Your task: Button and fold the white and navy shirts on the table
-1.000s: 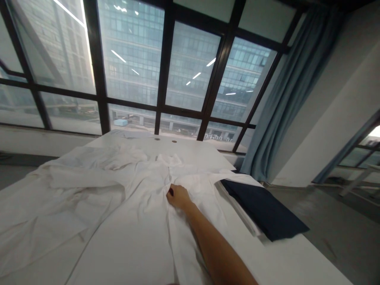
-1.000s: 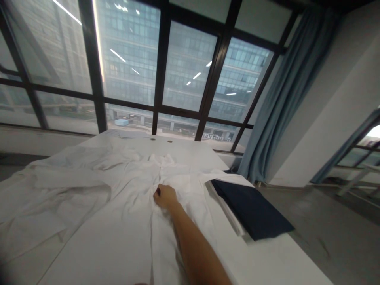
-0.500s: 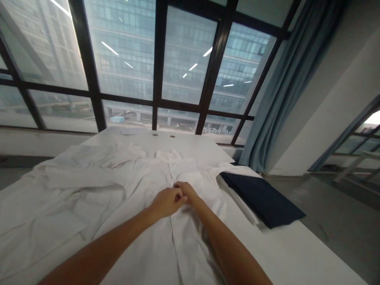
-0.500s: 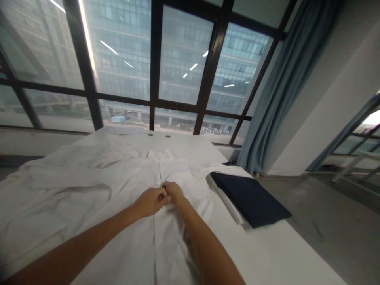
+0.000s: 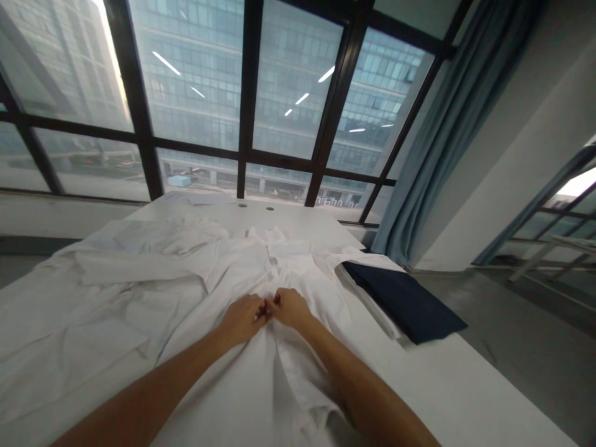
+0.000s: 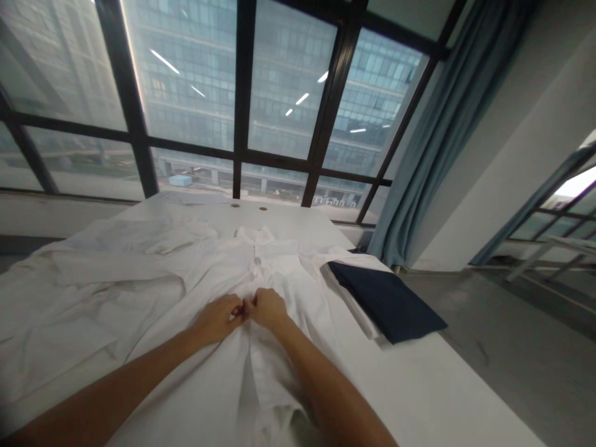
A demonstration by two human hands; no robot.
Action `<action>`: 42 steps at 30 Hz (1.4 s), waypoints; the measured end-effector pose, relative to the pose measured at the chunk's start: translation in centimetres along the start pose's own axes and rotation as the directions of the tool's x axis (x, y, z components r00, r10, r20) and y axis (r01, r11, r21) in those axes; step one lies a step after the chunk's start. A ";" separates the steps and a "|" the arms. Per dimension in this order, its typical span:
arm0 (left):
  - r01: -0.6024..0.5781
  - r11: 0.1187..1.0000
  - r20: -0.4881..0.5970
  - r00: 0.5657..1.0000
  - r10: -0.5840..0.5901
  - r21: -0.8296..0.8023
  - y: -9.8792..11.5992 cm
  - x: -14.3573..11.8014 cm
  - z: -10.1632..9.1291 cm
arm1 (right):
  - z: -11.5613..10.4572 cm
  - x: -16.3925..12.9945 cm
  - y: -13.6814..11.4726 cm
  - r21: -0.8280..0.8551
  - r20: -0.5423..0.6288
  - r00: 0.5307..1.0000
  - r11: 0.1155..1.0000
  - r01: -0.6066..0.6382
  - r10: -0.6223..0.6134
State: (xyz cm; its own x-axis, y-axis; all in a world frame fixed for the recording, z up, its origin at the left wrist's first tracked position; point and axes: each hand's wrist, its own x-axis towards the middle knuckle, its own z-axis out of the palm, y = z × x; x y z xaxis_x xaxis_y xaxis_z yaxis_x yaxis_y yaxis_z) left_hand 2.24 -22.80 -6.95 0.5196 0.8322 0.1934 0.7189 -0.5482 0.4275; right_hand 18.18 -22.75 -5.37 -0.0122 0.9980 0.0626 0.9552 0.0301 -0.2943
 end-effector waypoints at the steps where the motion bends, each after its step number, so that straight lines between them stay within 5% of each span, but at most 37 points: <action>1: -0.003 1.000 -0.003 1.000 0.003 0.001 0.0 0.0 0.1 | 0.3 -0.5 0.0 -0.008 0.012 1.000 1.000 -0.025 0.025; 6: 0.014 1.000 -0.021 1.000 -0.014 -0.005 0.2 -0.1 0.4 | 1.2 -0.5 0.1 -0.029 0.016 0.998 0.997 -0.066 0.067; 10: 0.065 0.997 -0.078 0.995 -0.068 -0.031 0.3 0.0 0.7 | 1.1 0.0 0.8 0.173 0.003 0.999 0.984 0.037 -0.038; 15: 0.076 0.966 -0.095 0.990 -0.102 -0.246 0.1 0.5 1.2 | 1.7 -0.4 2.2 0.653 0.037 0.982 0.749 0.115 -0.183; 20: 0.067 0.890 -0.139 0.980 -0.144 -0.451 -0.1 0.8 1.5 | 2.5 -0.4 2.6 0.799 0.061 0.977 0.597 0.074 -0.203; 26: 0.021 0.877 -0.165 0.980 -0.113 -0.480 -0.2 0.7 1.8 | 1.8 -0.4 2.1 0.676 -0.030 0.972 0.711 0.193 -0.235; 31: 0.070 0.954 -0.108 0.989 -0.105 -0.290 0.0 0.6 1.2 | 0.2 -1.4 1.6 0.391 -0.095 0.954 0.871 0.297 -0.283; 36: -0.009 0.991 -0.007 1.000 0.008 -0.131 0.7 0.4 0.1 | -1.7 -2.0 1.4 0.019 0.052 0.924 0.926 0.378 -0.378; 42: -0.004 0.992 0.000 1.000 0.005 -0.123 0.2 0.4 0.3 | -2.4 -2.4 1.4 0.137 0.050 0.898 0.894 0.427 -0.437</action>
State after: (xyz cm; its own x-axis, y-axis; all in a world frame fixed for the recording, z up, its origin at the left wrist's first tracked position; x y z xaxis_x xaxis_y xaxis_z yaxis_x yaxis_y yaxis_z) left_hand 2.73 -22.59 -7.00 0.5228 0.8298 0.1954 0.6544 -0.5375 0.5318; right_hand 20.27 -25.27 -3.66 -0.4432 0.8859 0.1369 0.8079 0.4609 -0.3672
